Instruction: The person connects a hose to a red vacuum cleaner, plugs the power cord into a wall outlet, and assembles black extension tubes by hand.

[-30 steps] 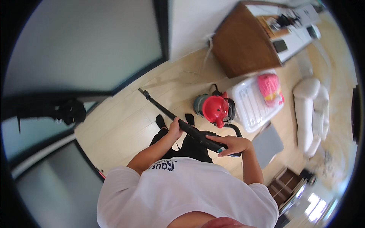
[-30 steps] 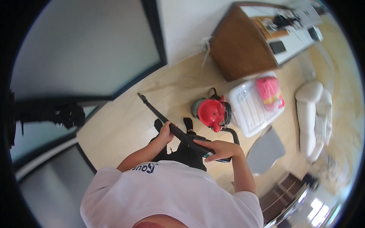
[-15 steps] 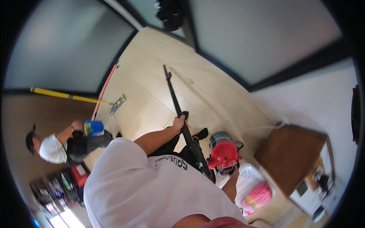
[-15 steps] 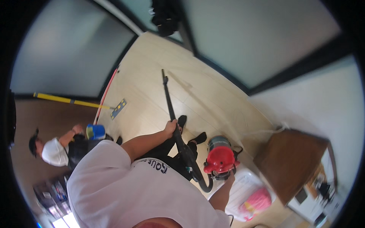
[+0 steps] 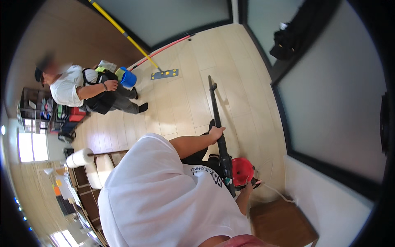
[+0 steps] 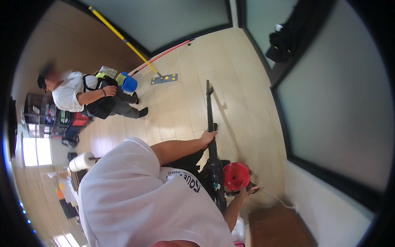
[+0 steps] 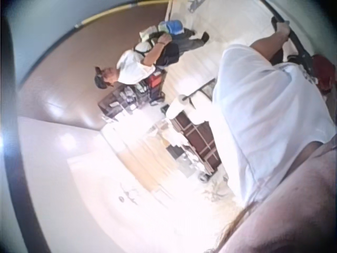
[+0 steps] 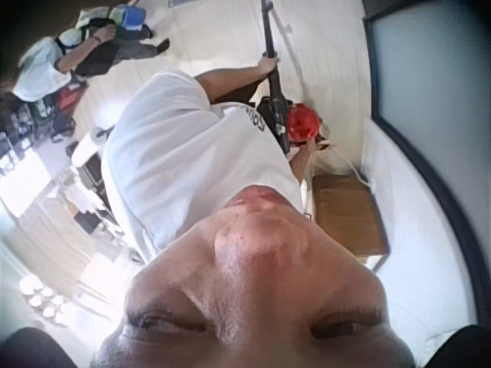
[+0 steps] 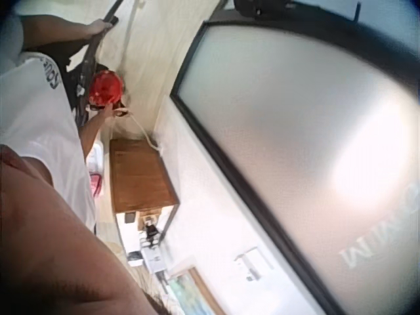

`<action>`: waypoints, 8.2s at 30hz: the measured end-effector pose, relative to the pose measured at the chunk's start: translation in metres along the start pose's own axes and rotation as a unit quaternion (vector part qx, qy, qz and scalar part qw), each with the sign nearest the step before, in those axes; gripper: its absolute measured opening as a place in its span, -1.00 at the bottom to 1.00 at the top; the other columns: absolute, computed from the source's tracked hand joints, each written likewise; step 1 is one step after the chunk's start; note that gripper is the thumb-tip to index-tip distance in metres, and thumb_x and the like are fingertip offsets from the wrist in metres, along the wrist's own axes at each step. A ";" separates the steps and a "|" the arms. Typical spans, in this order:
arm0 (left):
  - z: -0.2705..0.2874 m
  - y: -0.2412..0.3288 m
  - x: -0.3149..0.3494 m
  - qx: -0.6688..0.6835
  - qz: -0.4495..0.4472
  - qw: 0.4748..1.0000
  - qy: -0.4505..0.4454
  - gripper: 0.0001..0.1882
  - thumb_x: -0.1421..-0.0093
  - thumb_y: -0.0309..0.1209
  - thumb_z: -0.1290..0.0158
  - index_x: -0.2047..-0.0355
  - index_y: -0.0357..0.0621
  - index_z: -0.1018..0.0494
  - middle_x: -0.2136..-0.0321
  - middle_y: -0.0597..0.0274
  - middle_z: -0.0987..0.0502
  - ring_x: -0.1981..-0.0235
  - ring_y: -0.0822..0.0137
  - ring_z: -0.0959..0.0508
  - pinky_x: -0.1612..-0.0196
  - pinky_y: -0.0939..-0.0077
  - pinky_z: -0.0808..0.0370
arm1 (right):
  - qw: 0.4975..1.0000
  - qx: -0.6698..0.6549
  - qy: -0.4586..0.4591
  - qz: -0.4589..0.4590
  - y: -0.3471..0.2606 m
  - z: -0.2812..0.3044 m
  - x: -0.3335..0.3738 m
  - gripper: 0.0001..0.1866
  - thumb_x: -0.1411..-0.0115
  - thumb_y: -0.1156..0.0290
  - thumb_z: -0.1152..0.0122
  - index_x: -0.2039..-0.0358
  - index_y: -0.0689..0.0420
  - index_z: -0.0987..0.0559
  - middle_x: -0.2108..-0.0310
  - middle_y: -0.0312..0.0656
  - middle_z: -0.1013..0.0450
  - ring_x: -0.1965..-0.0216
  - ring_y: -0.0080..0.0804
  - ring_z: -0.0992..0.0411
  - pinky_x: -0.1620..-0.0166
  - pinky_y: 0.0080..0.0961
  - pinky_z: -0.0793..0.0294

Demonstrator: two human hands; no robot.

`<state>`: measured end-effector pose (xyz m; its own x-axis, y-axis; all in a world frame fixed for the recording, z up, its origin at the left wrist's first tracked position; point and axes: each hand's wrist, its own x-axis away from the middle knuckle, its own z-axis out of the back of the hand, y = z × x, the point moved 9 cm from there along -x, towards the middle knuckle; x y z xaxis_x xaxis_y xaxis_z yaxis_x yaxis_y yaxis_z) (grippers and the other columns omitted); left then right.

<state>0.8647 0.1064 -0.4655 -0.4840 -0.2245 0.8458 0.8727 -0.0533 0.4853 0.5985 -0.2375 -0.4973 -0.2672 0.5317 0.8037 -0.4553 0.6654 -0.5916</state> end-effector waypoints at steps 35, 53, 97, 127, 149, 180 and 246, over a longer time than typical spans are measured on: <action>0.067 0.171 -0.060 0.175 -0.004 0.982 -0.073 -0.72 -0.08 -0.25 0.01 0.55 -0.22 -0.30 0.69 0.23 -0.32 0.70 0.35 -0.39 0.70 0.43 -0.36 | 0.969 0.030 -0.226 -0.098 -0.089 -0.391 -0.099 -0.64 -0.08 0.55 0.15 0.05 0.24 -0.30 0.12 -0.07 -0.34 0.13 -0.22 -0.36 0.08 -0.30 -0.35; -0.099 0.290 -0.076 0.350 0.040 0.927 -0.126 -0.68 -0.11 -0.21 0.07 0.54 -0.25 -0.32 0.68 0.18 -0.33 0.70 0.26 -0.38 0.69 0.33 -0.37 | 0.756 0.455 -0.298 0.363 -0.302 -0.375 0.214 -0.32 0.05 0.50 -0.18 -0.12 0.19 -0.16 0.22 0.00 -0.40 0.21 -0.36 -0.38 0.15 -0.50 -0.33; 0.637 0.388 -0.210 0.031 -0.058 0.905 0.419 -0.44 -0.08 -0.36 0.04 -0.09 -0.11 -0.05 0.60 0.13 -0.40 0.76 0.30 -0.36 0.79 0.43 -0.30 | 0.836 0.323 -0.329 0.297 -0.244 -0.855 0.048 -0.36 -0.04 0.48 -0.09 -0.13 0.14 -0.08 0.19 -0.11 -0.32 0.35 -0.46 -0.37 0.46 -0.60 -0.42; 0.706 0.340 -0.167 0.038 0.062 0.900 0.429 -0.22 -0.04 -0.47 0.21 -0.22 0.29 0.31 0.67 0.21 -0.36 0.81 0.47 -0.22 0.81 0.53 -0.11 | 0.773 0.290 -0.329 0.459 -0.235 -0.870 0.073 -0.36 -0.04 0.51 -0.09 -0.13 0.22 -0.08 0.16 -0.07 -0.31 0.40 -0.45 -0.29 0.41 -0.62 -0.29; 0.585 0.307 -0.194 0.012 0.167 0.951 0.259 -0.24 -0.11 -0.33 0.08 -0.23 0.19 0.26 0.64 0.22 -0.36 0.78 0.46 -0.19 0.77 0.52 -0.10 | 0.831 0.326 -0.387 0.230 -0.255 -0.947 0.095 -0.68 0.02 0.56 -0.06 0.20 0.22 -0.32 0.61 -0.26 -0.29 0.74 -0.54 -0.27 0.75 -0.62 -0.33; 0.551 0.245 -0.133 0.009 0.149 0.959 0.241 -0.21 -0.11 -0.31 0.07 -0.22 0.16 0.32 0.61 0.21 -0.34 0.77 0.47 -0.18 0.77 0.55 -0.11 | 0.850 0.255 -0.377 0.265 -0.256 -0.867 0.133 -0.64 0.01 0.59 -0.02 0.13 0.24 -0.31 0.56 -0.26 -0.32 0.74 -0.58 -0.27 0.74 -0.66 -0.31; 0.506 0.246 -0.115 0.013 0.137 0.963 0.234 -0.19 -0.11 -0.32 0.05 -0.22 0.22 0.34 0.65 0.19 -0.34 0.79 0.44 -0.18 0.75 0.51 -0.13 | 0.860 0.254 -0.360 0.258 -0.294 -0.793 0.123 -0.75 0.02 0.58 -0.02 0.26 0.20 -0.36 0.62 -0.28 -0.29 0.72 -0.59 -0.28 0.76 -0.64 -0.34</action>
<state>1.1029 0.6113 -0.3310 -0.1498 -0.6399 0.7537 0.9584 0.0934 0.2698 1.3728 0.0481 -0.2755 -0.9181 0.1029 0.3828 -0.3822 0.0259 -0.9237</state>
